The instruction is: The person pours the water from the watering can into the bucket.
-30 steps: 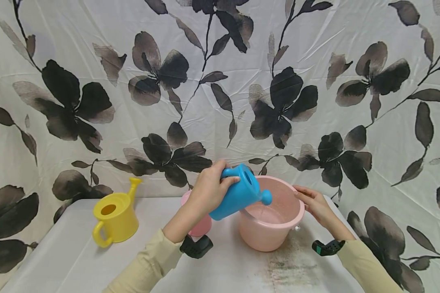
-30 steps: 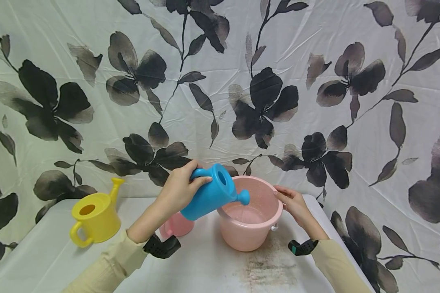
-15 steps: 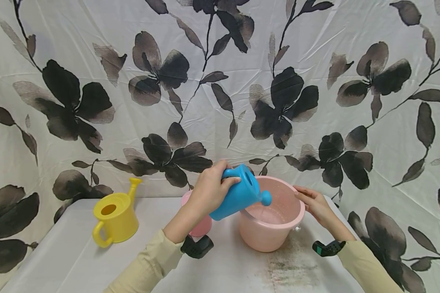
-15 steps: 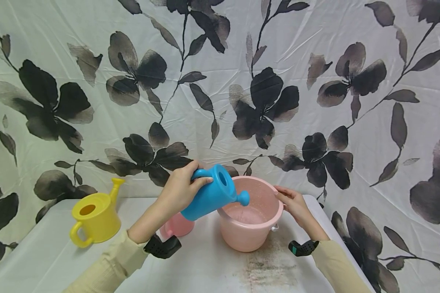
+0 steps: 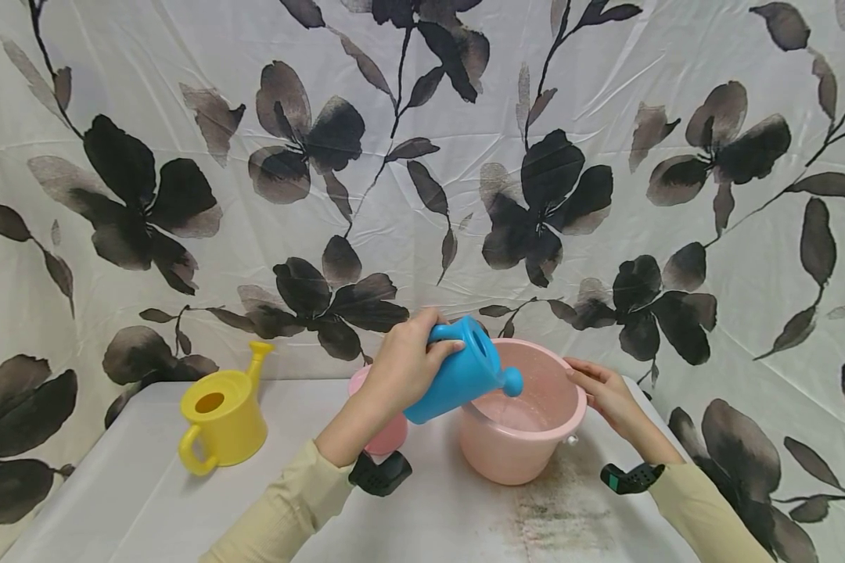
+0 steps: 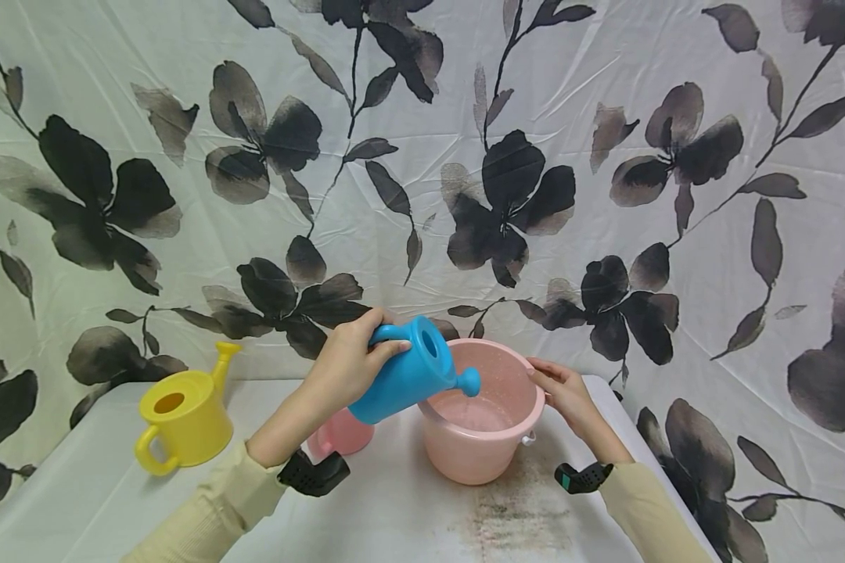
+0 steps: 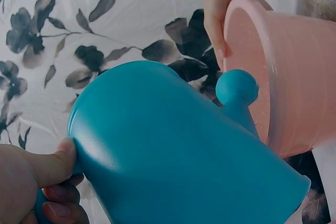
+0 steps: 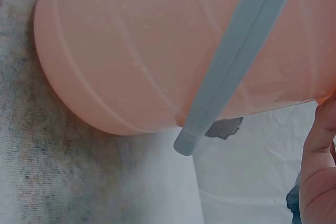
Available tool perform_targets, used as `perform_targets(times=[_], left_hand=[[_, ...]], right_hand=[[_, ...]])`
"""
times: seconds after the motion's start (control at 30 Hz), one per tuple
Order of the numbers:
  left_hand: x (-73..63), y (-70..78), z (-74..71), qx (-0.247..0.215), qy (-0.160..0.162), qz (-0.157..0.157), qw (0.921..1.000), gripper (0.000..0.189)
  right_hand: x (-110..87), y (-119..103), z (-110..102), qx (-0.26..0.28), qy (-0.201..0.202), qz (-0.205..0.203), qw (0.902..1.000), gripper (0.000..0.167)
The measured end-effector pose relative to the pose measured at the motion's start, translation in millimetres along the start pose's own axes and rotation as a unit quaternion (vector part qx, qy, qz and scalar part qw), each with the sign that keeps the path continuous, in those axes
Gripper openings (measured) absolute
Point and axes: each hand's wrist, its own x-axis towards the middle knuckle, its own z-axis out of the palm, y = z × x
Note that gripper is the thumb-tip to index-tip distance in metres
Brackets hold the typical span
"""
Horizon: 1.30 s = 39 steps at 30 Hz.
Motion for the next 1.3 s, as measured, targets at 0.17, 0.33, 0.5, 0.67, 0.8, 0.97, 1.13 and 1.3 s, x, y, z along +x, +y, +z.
perform_targets(times=[0.17,0.33,0.5,0.67,0.8,0.97,1.13,1.3], left_hand=[[0.0,0.1,0.0,0.000,0.001,0.001,1.0000,0.018],[0.3,1.2,-0.2,0.000,-0.001,0.001,1.0000,0.018],[0.6,2.4,-0.3,-0.001,-0.004,0.003,1.0000,0.019],[0.8,3.4,-0.6,-0.001,-0.003,0.002,1.0000,0.019],[1.5,3.3,-0.5,0.000,-0.003,0.003,1.0000,0.019],[2.5,3.4,-1.2,0.001,-0.005,0.003,1.0000,0.018],[3.5,4.4,-1.7,0.001,-0.007,0.004,1.0000,0.018],[3.7,5.6,-2.3,0.003,-0.008,0.004,1.0000,0.018]], right_hand=[[-0.6,-0.2,0.2,0.002,0.001,0.001,1.0000,0.062],[-0.7,-0.4,0.0,0.002,0.001,0.001,1.0000,0.061],[-1.0,0.0,-0.1,0.003,0.001,0.000,1.0000,0.062],[-0.2,1.1,-0.2,0.011,0.001,-0.004,0.9999,0.061],[0.3,1.7,-0.7,0.013,0.000,-0.006,0.9999,0.061],[0.2,1.1,-1.1,0.012,-0.001,-0.004,0.9999,0.061],[-0.2,0.6,-1.1,0.013,0.001,-0.005,0.9999,0.062],[0.1,0.2,-0.1,0.013,0.001,-0.002,0.9999,0.062]])
